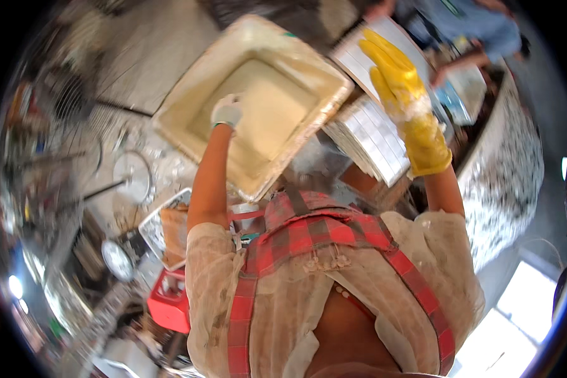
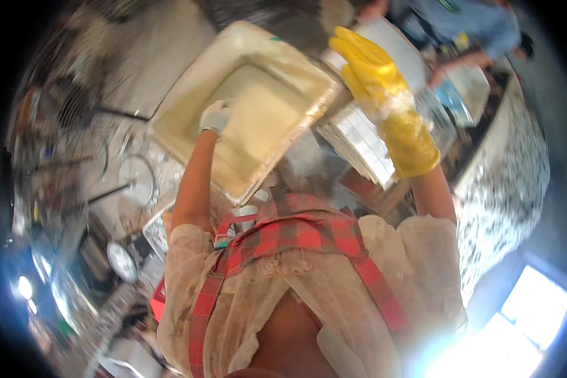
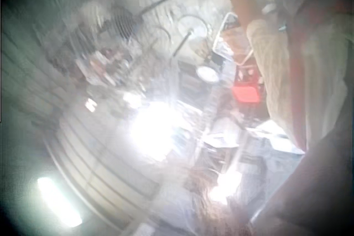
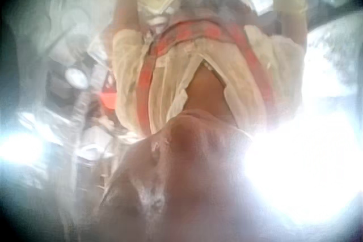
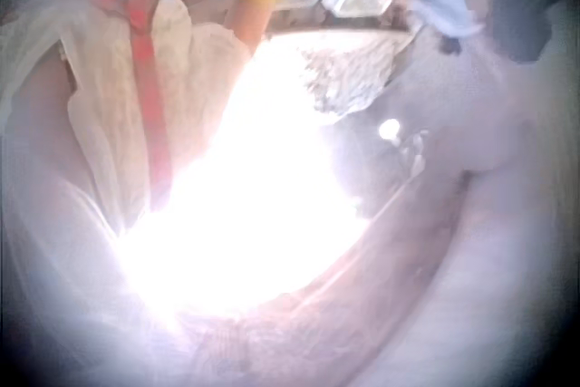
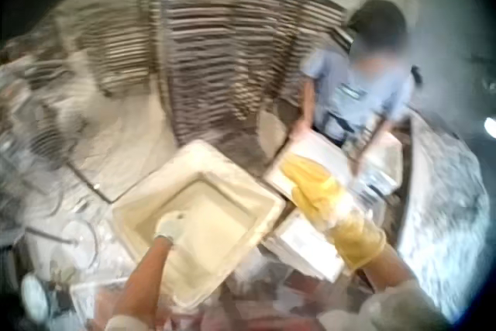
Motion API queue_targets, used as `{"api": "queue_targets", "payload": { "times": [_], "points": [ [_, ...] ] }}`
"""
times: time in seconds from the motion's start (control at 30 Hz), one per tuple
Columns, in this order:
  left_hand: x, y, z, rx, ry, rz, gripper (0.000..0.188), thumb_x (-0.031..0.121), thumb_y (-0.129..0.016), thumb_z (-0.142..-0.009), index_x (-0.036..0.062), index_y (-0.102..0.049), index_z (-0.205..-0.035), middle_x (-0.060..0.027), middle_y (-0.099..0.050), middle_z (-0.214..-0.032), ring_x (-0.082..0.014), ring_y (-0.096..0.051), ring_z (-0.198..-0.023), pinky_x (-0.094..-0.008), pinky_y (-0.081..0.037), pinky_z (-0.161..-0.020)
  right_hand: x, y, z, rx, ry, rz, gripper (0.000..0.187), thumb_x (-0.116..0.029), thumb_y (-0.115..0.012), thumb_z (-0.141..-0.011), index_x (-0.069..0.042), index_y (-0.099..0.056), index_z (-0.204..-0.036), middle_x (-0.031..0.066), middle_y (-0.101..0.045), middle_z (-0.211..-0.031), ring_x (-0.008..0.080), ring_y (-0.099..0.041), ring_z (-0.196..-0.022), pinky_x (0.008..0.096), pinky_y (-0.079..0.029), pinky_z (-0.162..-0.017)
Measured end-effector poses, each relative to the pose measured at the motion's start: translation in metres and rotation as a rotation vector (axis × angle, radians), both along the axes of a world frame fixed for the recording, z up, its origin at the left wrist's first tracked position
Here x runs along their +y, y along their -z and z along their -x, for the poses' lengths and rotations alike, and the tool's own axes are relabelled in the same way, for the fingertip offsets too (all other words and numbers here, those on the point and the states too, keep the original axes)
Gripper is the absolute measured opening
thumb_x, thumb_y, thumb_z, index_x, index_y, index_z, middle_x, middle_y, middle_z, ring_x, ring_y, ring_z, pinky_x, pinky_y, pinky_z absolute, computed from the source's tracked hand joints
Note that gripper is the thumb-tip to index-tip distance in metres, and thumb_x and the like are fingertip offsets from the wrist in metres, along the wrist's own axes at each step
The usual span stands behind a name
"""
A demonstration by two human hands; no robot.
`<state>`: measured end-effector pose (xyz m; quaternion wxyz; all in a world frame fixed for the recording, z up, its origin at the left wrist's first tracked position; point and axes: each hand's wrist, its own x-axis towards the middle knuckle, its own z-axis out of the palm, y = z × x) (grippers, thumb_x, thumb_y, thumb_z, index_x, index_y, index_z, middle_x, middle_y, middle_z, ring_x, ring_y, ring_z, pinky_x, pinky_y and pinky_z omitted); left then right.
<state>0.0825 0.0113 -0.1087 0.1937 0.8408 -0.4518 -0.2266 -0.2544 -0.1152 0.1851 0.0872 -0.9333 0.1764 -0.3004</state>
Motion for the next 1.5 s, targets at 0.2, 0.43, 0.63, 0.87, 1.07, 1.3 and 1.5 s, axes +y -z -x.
{"api": "queue_targets", "payload": {
  "times": [0.2, 0.43, 0.63, 0.87, 1.07, 1.3, 1.5],
  "points": [
    [-0.033, 0.024, 0.009, 0.251, -0.134, 0.321, 0.035, 0.028, -0.055, -0.093, 0.0059, -0.067, -0.116, -0.0164, -0.071, -0.105, -0.0299, -0.068, -0.096, -0.0381, -0.052, -0.085, -0.002, 0.039, 0.116, 0.060, 0.457, -0.128, 0.044, -0.021, -0.055, -0.098, -0.001, -0.052, -0.138, 0.0202, -0.050, -0.144, 0.0335, -0.049, -0.132, 0.0378, -0.034, -0.113],
    [-0.029, -0.094, 0.107, 0.756, -0.258, 0.418, 0.036, 0.014, -0.054, -0.098, 0.0026, -0.058, -0.131, -0.0014, -0.064, -0.093, -0.0045, -0.048, -0.062, -0.0190, -0.038, -0.052, 0.010, 0.251, 0.214, 0.127, 0.998, -0.601, 0.053, -0.030, -0.057, -0.093, -0.011, -0.048, -0.142, 0.0107, -0.040, -0.153, 0.0296, -0.034, -0.142, 0.0394, -0.026, -0.119],
    [-0.020, -0.142, 0.166, 0.594, -0.221, 0.314, 0.037, 0.014, -0.051, -0.100, 0.0021, -0.054, -0.135, -0.0021, -0.062, -0.097, -0.0044, -0.046, -0.062, -0.0179, -0.035, -0.051, -0.017, 0.323, 0.131, 0.204, 0.815, -0.361, 0.057, -0.027, -0.060, -0.091, -0.007, -0.046, -0.143, 0.0166, -0.038, -0.153, 0.0332, -0.036, -0.141, 0.0420, -0.028, -0.118],
    [-0.036, -0.132, 0.167, 0.401, -0.226, 0.268, 0.029, 0.017, -0.052, -0.100, 0.0004, -0.059, -0.123, -0.0019, -0.062, -0.091, -0.0037, -0.048, -0.062, -0.0185, -0.036, -0.049, -0.047, 0.303, 0.175, 0.040, 0.654, -0.356, 0.044, -0.021, -0.058, -0.090, -0.003, -0.056, -0.129, 0.0202, -0.047, -0.143, 0.0373, -0.045, -0.133, 0.0442, -0.037, -0.111],
    [0.002, -0.057, 0.110, 0.411, -0.435, 0.165, 0.031, 0.020, -0.054, -0.098, 0.0002, -0.060, -0.122, -0.0048, -0.064, -0.090, -0.0076, -0.056, -0.062, -0.0201, -0.040, -0.048, -0.031, 0.289, 0.235, 0.156, 0.579, -0.366, 0.041, -0.017, -0.055, -0.092, -0.002, -0.055, -0.131, 0.0196, -0.048, -0.143, 0.0377, -0.046, -0.132, 0.0465, -0.038, -0.109],
    [-0.002, -0.046, 0.087, 0.572, -0.542, 0.229, 0.030, 0.018, -0.054, -0.095, 0.0022, -0.061, -0.120, -0.0050, -0.064, -0.087, -0.0084, -0.056, -0.059, -0.0218, -0.042, -0.047, -0.016, 0.258, 0.172, -0.404, 0.603, -0.794, 0.037, -0.010, -0.052, -0.096, 0.000, -0.057, -0.131, 0.0219, -0.047, -0.145, 0.0361, -0.047, -0.132, 0.0418, -0.039, -0.109],
    [0.016, -0.023, 0.045, 0.611, -0.591, 0.325, 0.030, 0.018, -0.054, -0.095, 0.0018, -0.062, -0.118, -0.0050, -0.065, -0.084, -0.0094, -0.059, -0.058, -0.0234, -0.044, -0.046, -0.054, 0.212, 0.158, -0.062, 0.630, -0.425, 0.037, -0.012, -0.047, -0.099, 0.004, -0.057, -0.130, 0.0240, -0.044, -0.148, 0.0383, -0.043, -0.136, 0.0427, -0.034, -0.112]
  ]
}}
